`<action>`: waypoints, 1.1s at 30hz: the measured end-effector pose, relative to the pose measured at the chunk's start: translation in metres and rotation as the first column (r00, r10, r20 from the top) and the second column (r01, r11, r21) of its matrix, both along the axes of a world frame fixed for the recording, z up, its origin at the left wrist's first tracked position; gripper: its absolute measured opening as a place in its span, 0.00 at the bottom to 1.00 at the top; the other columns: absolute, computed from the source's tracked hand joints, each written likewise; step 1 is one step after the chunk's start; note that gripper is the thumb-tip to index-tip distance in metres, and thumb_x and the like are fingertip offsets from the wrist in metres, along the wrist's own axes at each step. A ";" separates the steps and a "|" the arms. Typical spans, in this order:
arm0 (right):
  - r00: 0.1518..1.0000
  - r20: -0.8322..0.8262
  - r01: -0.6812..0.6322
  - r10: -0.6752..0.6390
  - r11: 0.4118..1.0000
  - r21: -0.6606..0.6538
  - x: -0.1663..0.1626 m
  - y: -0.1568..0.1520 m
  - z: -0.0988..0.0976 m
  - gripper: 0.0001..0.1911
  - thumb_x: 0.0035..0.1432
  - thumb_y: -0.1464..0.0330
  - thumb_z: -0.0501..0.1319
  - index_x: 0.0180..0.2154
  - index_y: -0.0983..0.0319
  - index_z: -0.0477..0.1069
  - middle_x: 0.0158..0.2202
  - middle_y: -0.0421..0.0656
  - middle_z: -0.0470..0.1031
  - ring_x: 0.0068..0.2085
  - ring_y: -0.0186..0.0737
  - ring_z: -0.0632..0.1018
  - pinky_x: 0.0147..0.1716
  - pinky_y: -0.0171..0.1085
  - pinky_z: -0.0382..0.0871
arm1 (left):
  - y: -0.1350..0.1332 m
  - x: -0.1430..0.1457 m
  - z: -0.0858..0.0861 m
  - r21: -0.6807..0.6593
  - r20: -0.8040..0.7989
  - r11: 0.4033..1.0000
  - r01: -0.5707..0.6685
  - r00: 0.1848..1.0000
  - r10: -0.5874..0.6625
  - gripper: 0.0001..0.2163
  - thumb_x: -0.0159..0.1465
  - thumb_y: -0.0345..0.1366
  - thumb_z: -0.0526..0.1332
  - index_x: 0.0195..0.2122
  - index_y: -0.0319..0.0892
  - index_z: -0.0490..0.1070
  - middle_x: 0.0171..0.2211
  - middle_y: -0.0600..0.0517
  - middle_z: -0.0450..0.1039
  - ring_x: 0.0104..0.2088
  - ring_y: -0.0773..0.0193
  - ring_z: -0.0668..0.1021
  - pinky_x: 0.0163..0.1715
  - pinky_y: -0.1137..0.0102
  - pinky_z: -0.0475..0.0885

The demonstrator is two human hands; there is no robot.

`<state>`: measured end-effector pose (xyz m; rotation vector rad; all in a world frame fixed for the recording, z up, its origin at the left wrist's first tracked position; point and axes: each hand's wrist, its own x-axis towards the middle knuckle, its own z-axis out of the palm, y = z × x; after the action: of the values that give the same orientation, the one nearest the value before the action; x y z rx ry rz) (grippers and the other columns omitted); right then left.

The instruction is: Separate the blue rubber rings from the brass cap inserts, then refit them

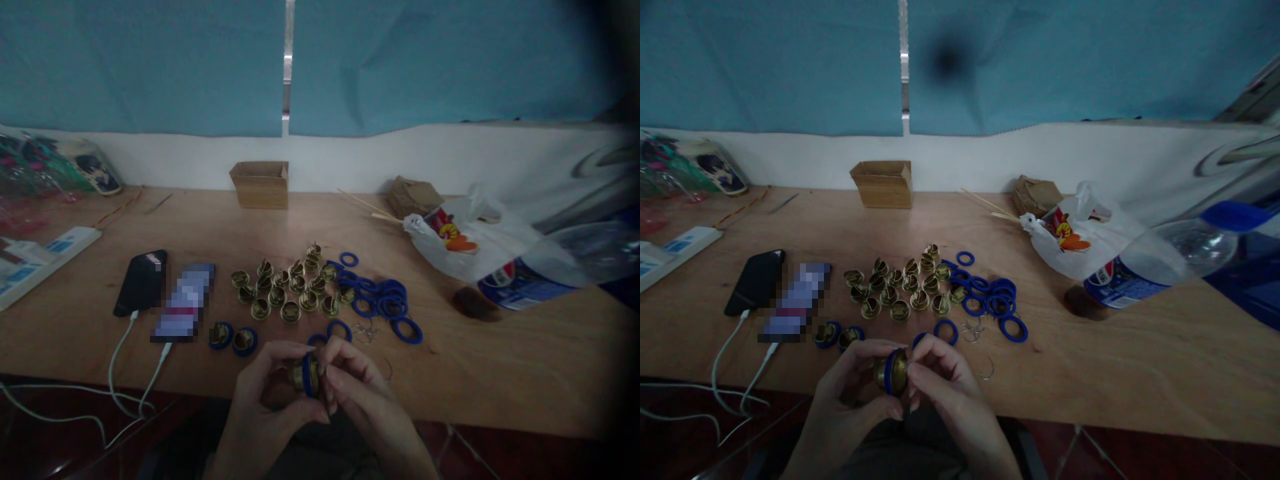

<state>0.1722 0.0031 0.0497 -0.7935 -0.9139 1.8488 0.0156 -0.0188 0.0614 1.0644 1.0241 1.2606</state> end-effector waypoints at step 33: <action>0.571 0.670 -0.547 -0.474 0.389 0.742 0.014 -0.003 0.073 0.05 0.63 0.75 0.57 0.37 0.60 0.68 0.32 0.43 0.77 0.34 0.40 0.78 0.34 0.37 0.75 | -0.002 0.003 0.026 0.199 0.067 0.978 0.054 0.995 -0.068 0.10 0.70 0.42 0.55 0.43 0.50 0.75 0.43 0.51 0.73 0.45 0.61 0.74 0.47 0.71 0.70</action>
<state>0.1863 0.0005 0.1224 -0.8241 -2.3509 0.4722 0.0188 -0.0206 0.0870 1.1822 0.8169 1.3620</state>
